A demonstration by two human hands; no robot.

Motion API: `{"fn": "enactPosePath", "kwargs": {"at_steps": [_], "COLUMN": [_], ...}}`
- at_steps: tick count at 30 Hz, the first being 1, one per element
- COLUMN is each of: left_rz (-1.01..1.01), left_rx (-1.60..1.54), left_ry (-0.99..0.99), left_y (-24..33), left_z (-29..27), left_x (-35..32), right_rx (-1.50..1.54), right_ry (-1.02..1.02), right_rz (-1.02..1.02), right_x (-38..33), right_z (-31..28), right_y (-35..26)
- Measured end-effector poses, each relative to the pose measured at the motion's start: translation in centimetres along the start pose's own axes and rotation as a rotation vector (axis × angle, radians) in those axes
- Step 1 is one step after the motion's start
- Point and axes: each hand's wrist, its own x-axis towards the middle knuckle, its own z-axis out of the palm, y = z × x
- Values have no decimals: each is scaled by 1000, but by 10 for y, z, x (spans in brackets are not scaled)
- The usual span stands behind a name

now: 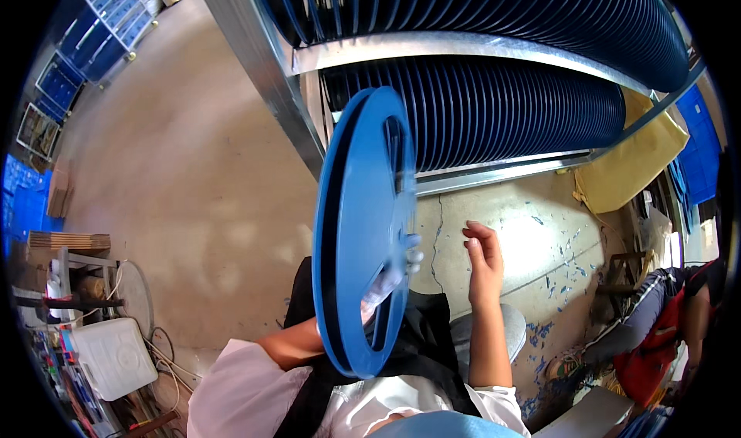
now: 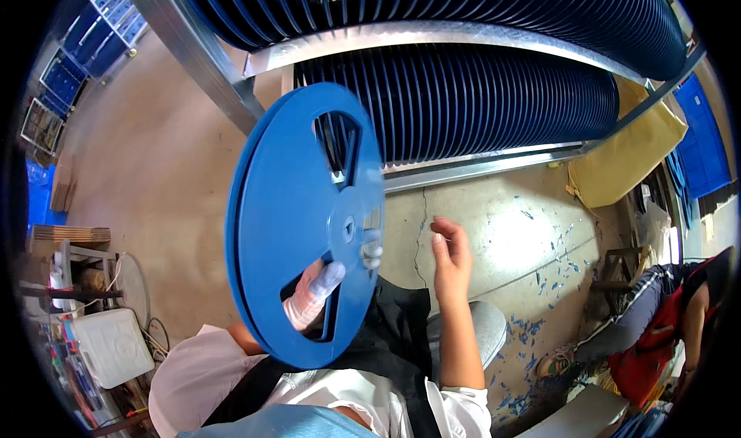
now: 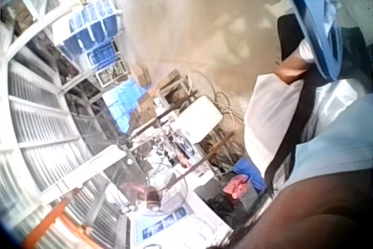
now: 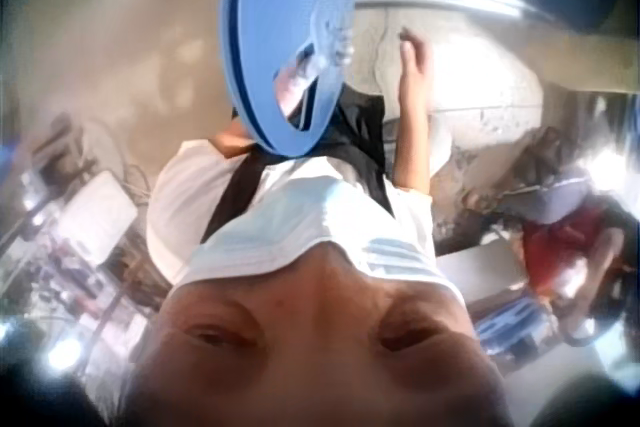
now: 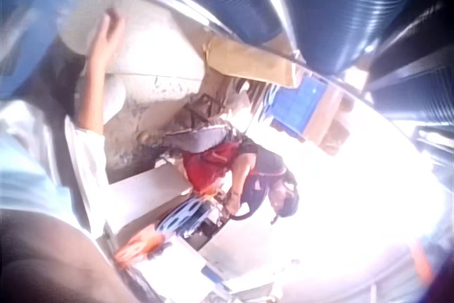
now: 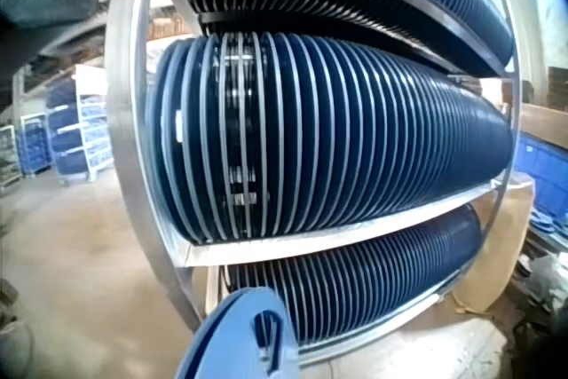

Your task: The person sits on the floor and repeatedly picks up blue circular plastic parts from a nearby pile. They place each part into a vertical metal rack, stacking them tightly between existing parts. The person occasionally adjusts the stack to ensure alignment.

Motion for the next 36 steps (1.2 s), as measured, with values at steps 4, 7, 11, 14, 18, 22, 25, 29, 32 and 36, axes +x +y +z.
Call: {"fn": "enactPosePath", "kwargs": {"at_steps": [4, 7, 11, 14, 18, 22, 25, 29, 32, 36], "left_rz": [280, 246, 248, 291, 147, 213, 132, 72, 98, 118], "left_rx": [115, 203, 220, 348, -47, -66, -53, -289, -279, -316], "left_ry": [70, 227, 253, 241, 229, 188, 195, 203, 87, 143], "left_y": [-9, 0, 2, -3, -5, 0, 11, 10, -7, -14], "left_z": [-6, -4, -25, -51, -77, -75, -70, -69, -106, -116], "left_x": [-32, -29, 0, 27, 49, 66, 76, 93, 94, 96], "right_rx": [-62, -46, 37, -63, -182, -122, -18, 210, 426, 370], "right_ry": [-124, -228, -306, -422, -522, -462, -345, -128, -162, -133], "right_rz": [-156, -178, -204, -479, -638, -524, -373, -229, -120, -145], "right_x": [-2, -7, -22, -31, -32, -16, -4, 10, 10, 23], "right_z": [34, 45, 59, 61, 85, 114, 136, 162, 180, 196], "right_y": [-5, -8, -23, -38, -64, -63, -63, -57, -64, -60]}}
